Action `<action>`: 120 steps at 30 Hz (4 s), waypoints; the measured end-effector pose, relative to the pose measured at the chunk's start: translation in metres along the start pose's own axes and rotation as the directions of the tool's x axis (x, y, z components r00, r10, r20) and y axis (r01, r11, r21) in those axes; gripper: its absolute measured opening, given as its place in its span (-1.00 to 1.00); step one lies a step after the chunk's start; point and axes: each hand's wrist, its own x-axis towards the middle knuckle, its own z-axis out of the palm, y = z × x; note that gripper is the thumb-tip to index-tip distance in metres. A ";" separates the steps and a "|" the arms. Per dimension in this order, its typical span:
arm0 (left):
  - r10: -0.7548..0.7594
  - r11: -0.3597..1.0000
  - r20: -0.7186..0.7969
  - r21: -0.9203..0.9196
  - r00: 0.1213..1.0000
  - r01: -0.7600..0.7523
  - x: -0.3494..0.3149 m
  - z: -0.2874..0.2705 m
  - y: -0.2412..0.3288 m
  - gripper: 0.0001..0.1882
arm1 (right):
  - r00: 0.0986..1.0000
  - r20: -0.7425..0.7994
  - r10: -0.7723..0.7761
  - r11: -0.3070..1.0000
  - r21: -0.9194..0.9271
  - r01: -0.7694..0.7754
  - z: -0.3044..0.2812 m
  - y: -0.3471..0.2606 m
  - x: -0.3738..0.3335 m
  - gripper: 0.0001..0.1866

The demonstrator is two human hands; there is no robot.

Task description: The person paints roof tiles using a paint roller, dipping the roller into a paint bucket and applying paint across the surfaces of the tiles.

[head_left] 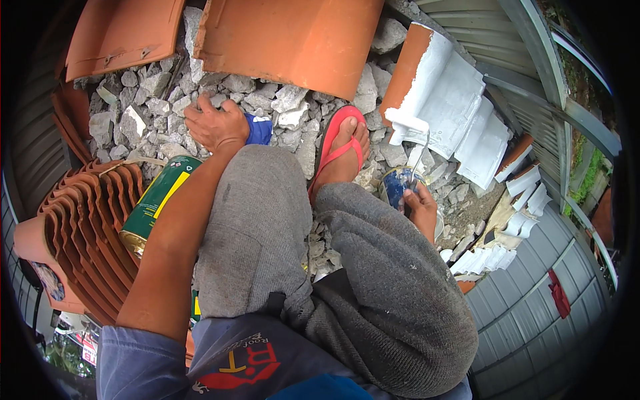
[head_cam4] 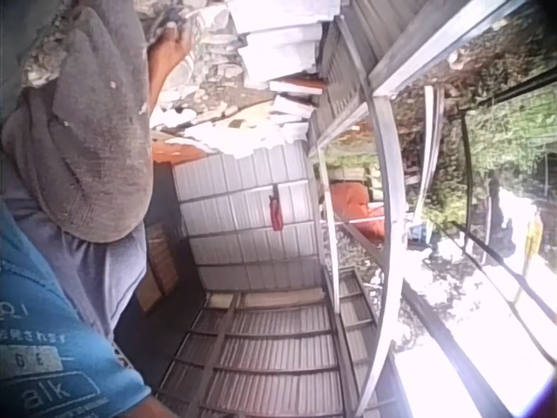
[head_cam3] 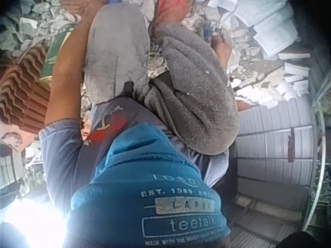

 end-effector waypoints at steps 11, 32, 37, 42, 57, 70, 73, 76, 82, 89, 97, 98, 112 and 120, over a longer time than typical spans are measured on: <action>-0.004 1.000 0.014 -0.011 1.000 0.004 -0.002 0.000 0.005 -0.52 | 0.906 0.013 -0.423 0.906 0.012 0.423 0.062 -0.159 0.097 -0.66; 0.004 1.000 0.018 -0.004 1.000 -0.004 -0.001 0.001 0.002 -0.52 | 0.982 0.096 -0.163 0.984 -0.052 0.168 -0.006 0.029 0.009 -0.56; 0.019 1.000 -0.015 -0.001 1.000 -0.019 -0.002 0.005 -0.002 -0.50 | 0.986 -0.031 -0.164 0.980 -0.118 0.160 -0.024 0.088 0.006 -0.54; 0.004 1.000 -0.007 -0.018 1.000 -0.004 -0.004 0.005 0.002 -0.50 | 0.959 0.088 -0.270 0.961 0.081 0.263 -0.028 0.085 -0.001 -0.58; 0.008 1.000 0.009 0.004 1.000 -0.008 -0.002 0.003 0.001 -0.54 | 0.859 0.036 -0.511 0.847 0.193 0.496 0.077 -0.098 0.091 -0.65; -0.020 1.000 0.073 0.020 0.997 0.019 0.000 -0.004 0.004 -0.53 | 0.854 0.015 -0.520 0.849 0.115 0.515 0.082 -0.091 0.086 -0.64; -0.018 1.000 0.075 0.024 0.997 0.017 0.000 -0.002 0.003 -0.53 | 0.849 0.002 -0.529 0.848 0.053 0.528 0.071 -0.043 0.065 -0.63; -0.006 1.000 0.041 0.017 0.999 0.005 -0.001 0.000 0.002 -0.53 | 0.893 -0.050 -0.447 0.888 0.095 0.449 0.063 0.013 0.039 -0.61; 0.006 1.000 0.037 -0.009 0.999 -0.006 -0.001 -0.003 0.002 -0.53 | 0.894 -0.186 -0.406 0.901 0.082 0.426 0.038 0.112 0.020 -0.60; 0.008 1.000 0.039 0.020 0.999 -0.008 -0.002 0.000 0.002 -0.53 | 0.930 -0.075 -0.360 0.915 0.168 0.368 0.063 0.057 0.024 -0.62; -0.007 1.000 0.027 0.031 1.000 0.006 0.000 0.000 0.000 -0.53 | 0.836 -0.021 -0.549 0.835 -0.068 0.546 0.092 0.010 0.052 -0.61; -0.001 1.000 0.023 0.024 1.000 0.000 -0.001 0.001 0.002 -0.53 | 0.779 -0.052 -0.625 0.775 -0.159 0.612 0.083 0.034 0.064 -0.59; -0.008 1.000 0.051 0.007 0.999 0.008 -0.001 -0.001 0.001 -0.54 | 0.796 -0.062 -0.602 0.798 -0.086 0.596 0.033 0.145 0.043 -0.55; -0.012 1.000 0.053 -0.011 0.999 0.013 -0.001 0.000 -0.001 -0.53 | 0.892 0.313 -0.326 0.569 -0.688 0.450 -0.009 -0.070 -0.022 -0.71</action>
